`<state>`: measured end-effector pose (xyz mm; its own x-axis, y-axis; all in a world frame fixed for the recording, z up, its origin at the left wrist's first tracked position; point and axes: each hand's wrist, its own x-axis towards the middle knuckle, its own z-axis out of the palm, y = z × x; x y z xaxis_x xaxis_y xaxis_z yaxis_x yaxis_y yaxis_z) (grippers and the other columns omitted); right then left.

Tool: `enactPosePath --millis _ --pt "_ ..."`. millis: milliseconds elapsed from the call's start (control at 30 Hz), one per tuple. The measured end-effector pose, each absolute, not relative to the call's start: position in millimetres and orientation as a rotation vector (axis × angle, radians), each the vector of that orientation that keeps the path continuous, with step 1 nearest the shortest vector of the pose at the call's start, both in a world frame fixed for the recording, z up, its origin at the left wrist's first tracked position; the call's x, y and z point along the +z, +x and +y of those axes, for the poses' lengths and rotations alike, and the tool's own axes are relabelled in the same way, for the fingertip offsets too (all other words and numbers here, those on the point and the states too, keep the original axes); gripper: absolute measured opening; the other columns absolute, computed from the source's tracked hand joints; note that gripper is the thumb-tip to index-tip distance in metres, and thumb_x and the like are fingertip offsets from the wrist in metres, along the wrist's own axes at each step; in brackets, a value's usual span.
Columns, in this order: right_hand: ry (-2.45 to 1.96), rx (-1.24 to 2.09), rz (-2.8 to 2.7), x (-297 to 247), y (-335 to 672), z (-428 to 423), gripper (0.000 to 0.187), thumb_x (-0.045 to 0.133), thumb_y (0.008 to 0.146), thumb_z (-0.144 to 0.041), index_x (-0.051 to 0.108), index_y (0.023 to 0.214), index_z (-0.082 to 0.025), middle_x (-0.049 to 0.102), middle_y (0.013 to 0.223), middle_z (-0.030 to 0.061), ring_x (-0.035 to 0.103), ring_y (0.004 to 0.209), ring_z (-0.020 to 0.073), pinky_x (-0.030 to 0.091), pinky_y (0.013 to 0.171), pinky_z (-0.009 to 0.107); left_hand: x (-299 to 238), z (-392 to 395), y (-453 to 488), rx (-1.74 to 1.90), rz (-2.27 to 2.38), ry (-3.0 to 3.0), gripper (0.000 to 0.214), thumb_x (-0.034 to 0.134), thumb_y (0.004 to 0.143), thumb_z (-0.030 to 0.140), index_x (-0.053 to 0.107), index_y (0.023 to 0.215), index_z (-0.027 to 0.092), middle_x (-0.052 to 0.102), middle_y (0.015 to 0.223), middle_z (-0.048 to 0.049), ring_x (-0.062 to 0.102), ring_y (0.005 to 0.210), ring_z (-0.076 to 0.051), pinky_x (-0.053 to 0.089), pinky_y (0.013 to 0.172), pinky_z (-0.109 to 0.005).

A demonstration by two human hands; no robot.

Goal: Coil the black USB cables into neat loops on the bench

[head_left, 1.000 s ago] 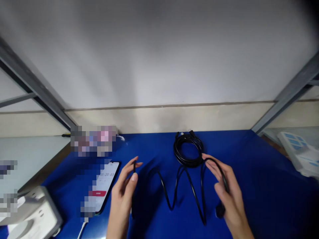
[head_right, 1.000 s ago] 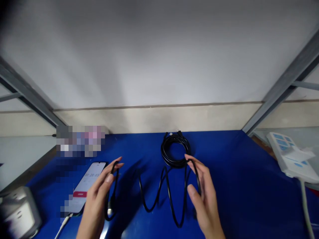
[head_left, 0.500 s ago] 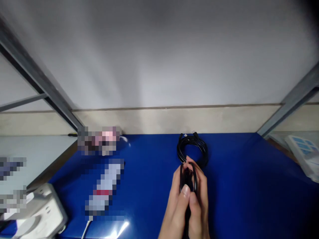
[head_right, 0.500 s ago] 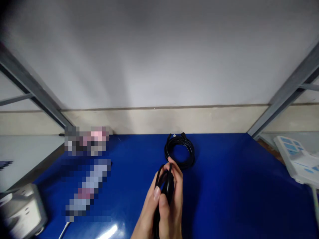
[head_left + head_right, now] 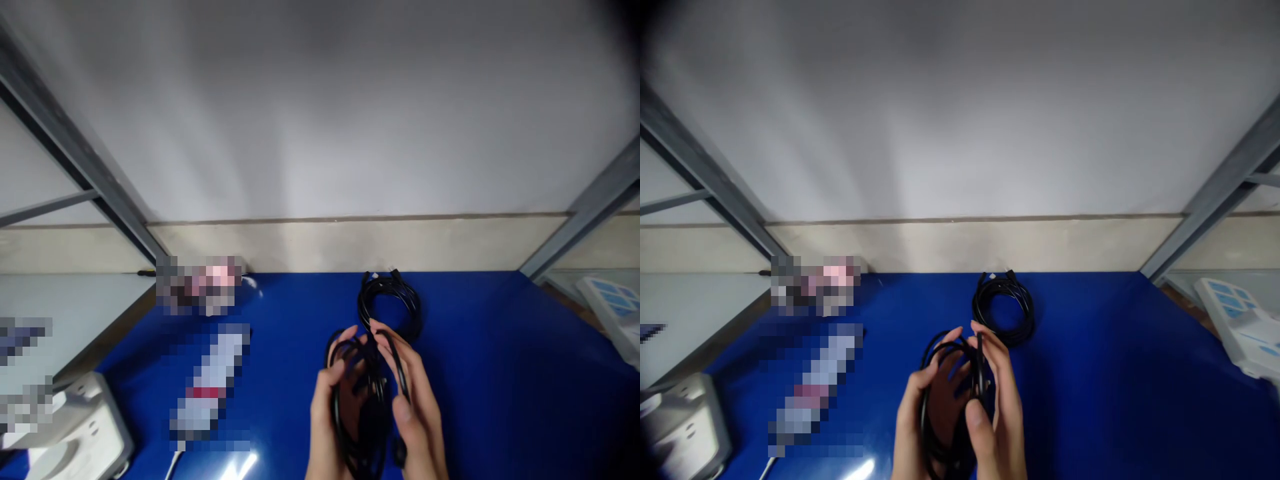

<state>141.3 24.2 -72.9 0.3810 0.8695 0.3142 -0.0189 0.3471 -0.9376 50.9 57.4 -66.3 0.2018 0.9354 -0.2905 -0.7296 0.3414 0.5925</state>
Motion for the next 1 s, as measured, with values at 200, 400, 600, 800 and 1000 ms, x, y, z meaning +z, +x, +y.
enactPosePath --millis 200,400,600,800,1000 --pt "-1.234 0.459 -1.651 -84 156 33 0.066 0.076 0.095 -0.056 0.06 0.155 -0.032 0.052 0.17 0.0099 0.053 0.152 0.0418 0.051 0.121 0.056 -64 52 40 1.233 0.679 0.182 0.051 0.076 0.092 0.045 0.078 0.138 0.024 0.077 0.139 -0.0114 0.065 0.139 -0.037 0.054 0.113 -0.045" --pt "-1.241 0.514 -1.71 -91 148 32 0.065 0.065 0.105 -0.053 0.049 0.165 -0.035 0.046 0.174 0.006 0.046 0.159 0.0379 0.046 0.127 0.055 -72 54 44 1.262 0.646 0.199 0.051 0.078 0.09 0.04 0.078 0.14 0.028 0.074 0.146 -0.0094 0.06 0.146 -0.037 0.049 0.12 -0.045" --pt "-1.23 0.728 -1.288 -96 161 33 0.05 0.053 0.111 -0.049 0.057 0.158 -0.034 0.06 0.164 0.0069 0.058 0.151 0.0286 0.052 0.121 0.042 -91 73 28 1.159 0.283 0.208 0.059 0.065 0.09 0.044 0.074 0.144 0.023 0.068 0.153 -0.0171 0.051 0.153 -0.045 0.037 0.127 -0.064" --pt "-1.349 0.827 -1.271 -116 168 48 0.049 0.061 0.108 -0.047 0.064 0.154 -0.031 0.066 0.158 0.0083 0.066 0.142 0.0264 0.058 0.112 0.033 -118 88 18 1.197 0.105 0.325 0.061 0.059 0.092 0.048 0.074 0.145 0.021 0.054 0.169 -0.0159 0.034 0.163 -0.046 0.025 0.132 -0.066" --pt "-1.341 1.094 -1.057 -116 162 49 0.064 0.057 0.106 -0.062 0.062 0.157 -0.024 0.082 0.109 0.01 0.076 0.075 0.021 0.065 0.071 0.029 -127 94 15 1.298 0.487 0.353 0.038 0.067 0.09 0.035 0.082 0.122 0.025 0.073 0.148 -0.0129 0.05 0.156 -0.035 0.033 0.132 -0.045"
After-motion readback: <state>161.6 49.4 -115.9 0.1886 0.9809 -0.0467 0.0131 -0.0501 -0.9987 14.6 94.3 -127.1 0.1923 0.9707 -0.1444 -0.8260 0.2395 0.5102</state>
